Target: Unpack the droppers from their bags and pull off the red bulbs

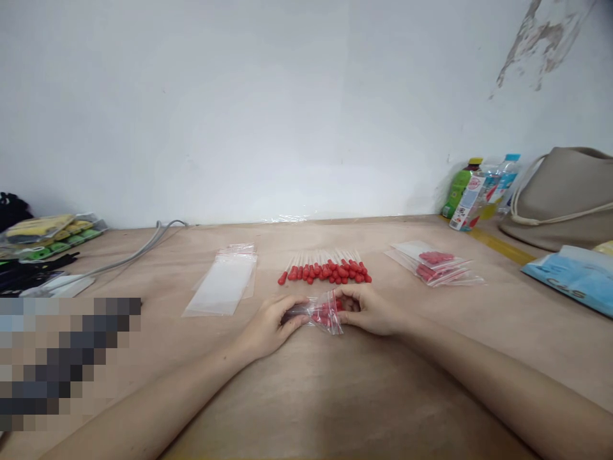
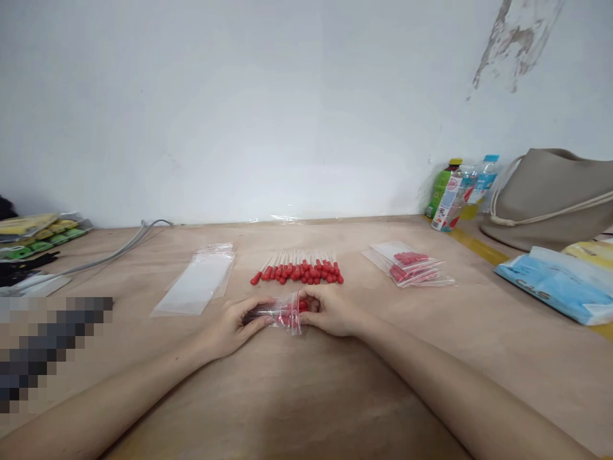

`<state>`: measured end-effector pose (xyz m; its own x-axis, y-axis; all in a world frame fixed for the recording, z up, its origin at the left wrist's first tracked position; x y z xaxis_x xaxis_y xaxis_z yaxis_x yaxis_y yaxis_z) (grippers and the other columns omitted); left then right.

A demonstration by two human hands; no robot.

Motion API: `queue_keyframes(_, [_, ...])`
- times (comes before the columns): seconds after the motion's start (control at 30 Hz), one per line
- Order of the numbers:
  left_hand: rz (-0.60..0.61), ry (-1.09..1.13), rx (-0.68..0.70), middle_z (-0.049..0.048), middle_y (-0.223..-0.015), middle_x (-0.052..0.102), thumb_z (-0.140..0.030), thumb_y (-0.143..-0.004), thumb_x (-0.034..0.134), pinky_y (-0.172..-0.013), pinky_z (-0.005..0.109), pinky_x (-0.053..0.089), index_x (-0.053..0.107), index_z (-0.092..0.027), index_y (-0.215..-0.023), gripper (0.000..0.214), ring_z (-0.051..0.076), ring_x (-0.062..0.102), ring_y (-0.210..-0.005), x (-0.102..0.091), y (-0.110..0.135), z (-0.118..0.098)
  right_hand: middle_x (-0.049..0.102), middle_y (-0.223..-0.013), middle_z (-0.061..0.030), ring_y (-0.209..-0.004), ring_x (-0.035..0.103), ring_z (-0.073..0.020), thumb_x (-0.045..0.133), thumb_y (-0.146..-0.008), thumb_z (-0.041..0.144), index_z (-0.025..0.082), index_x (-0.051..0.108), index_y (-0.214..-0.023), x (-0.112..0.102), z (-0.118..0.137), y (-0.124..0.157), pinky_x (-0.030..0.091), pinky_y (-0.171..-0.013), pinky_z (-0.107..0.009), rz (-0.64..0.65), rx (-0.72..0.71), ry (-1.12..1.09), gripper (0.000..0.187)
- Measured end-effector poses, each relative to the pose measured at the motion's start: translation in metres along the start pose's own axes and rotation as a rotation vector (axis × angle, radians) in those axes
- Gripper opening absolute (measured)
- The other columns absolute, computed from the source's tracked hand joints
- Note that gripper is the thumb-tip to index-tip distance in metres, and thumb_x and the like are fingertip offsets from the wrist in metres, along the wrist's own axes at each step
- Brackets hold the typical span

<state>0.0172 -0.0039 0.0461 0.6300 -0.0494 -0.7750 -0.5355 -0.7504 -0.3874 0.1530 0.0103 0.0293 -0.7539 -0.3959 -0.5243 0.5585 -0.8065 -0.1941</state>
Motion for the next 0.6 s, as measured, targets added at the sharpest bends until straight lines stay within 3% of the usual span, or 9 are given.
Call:
queue_keyframes(0.17, [0.004, -0.012, -0.016, 0.0041, -0.097, 0.064, -0.033, -0.083, 0.050, -0.075, 0.028, 0.050, 0.055, -0.020, -0.106, 0.026, 0.016, 0.061, -0.086, -0.001, 0.001, 0.003, 0.060, -0.073, 0.0001, -0.062, 0.054, -0.0095, 0.063, -0.070, 0.038, 0.017, 0.057, -0.089, -0.015, -0.001, 0.000, 0.043, -0.057, -0.023, -0.079, 0.029, -0.241, 0.029])
queue_keyframes(0.3, [0.004, -0.036, -0.031, 0.0034, -0.095, 0.064, -0.034, -0.083, 0.050, -0.073, 0.028, 0.049, 0.055, -0.021, -0.106, 0.027, 0.016, 0.061, -0.082, -0.002, 0.002, 0.006, 0.061, -0.071, 0.0004, -0.060, 0.055, -0.0099, 0.067, -0.066, 0.039, 0.017, 0.057, -0.084, -0.059, -0.013, 0.002, 0.045, -0.059, -0.025, -0.224, 0.064, -0.318, 0.030])
queue_keyframes(0.4, [0.001, -0.046, -0.031, 0.0030, -0.093, 0.064, -0.035, -0.083, 0.050, -0.071, 0.028, 0.049, 0.055, -0.021, -0.105, 0.026, 0.015, 0.061, -0.079, -0.002, 0.002, 0.006, 0.063, -0.073, -0.0006, -0.060, 0.055, -0.0097, 0.067, -0.067, 0.039, 0.018, 0.058, -0.086, -0.110, -0.018, 0.010, 0.046, -0.060, -0.026, -0.429, 0.003, -0.316, 0.029])
queue_keyframes(0.47, [-0.002, -0.051, -0.026, 0.0031, -0.094, 0.064, -0.034, -0.083, 0.049, -0.071, 0.027, 0.049, 0.055, -0.021, -0.105, 0.026, 0.015, 0.060, -0.080, -0.002, 0.002, 0.006, 0.065, -0.080, -0.0024, -0.064, 0.057, -0.0111, 0.066, -0.068, 0.039, 0.020, 0.058, -0.086, -0.144, -0.022, 0.021, 0.047, -0.061, -0.027, -0.632, -0.055, -0.299, 0.027])
queue_keyframes(0.53, [0.002, -0.056, -0.021, 0.0031, -0.095, 0.064, -0.034, -0.083, 0.050, -0.072, 0.028, 0.049, 0.055, -0.022, -0.106, 0.026, 0.016, 0.060, -0.082, -0.002, 0.002, 0.006, 0.066, -0.086, -0.0038, -0.071, 0.060, -0.0137, 0.064, -0.070, 0.038, 0.021, 0.057, -0.089, -0.167, -0.024, 0.033, 0.049, -0.067, -0.030, -0.802, -0.093, -0.200, 0.027])
queue_keyframes(0.6, [0.005, -0.049, -0.020, 0.0033, -0.095, 0.064, -0.034, -0.083, 0.050, -0.073, 0.028, 0.048, 0.055, -0.021, -0.106, 0.026, 0.016, 0.060, -0.083, -0.001, 0.002, 0.006, 0.066, -0.088, -0.0052, -0.077, 0.061, -0.0163, 0.062, -0.072, 0.036, 0.020, 0.058, -0.091, -0.174, -0.023, 0.043, 0.049, -0.073, -0.034, -0.920, -0.112, 0.004, 0.025])
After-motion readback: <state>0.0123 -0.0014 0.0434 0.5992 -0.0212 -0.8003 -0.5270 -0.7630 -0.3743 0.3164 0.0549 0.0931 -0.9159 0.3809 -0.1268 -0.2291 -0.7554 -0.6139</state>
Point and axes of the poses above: each hand's wrist, its own y-axis away from the middle knuckle, its own x-axis out of the palm, z = x × y, the point moved 9 cm from there along -y, towards the middle knuckle
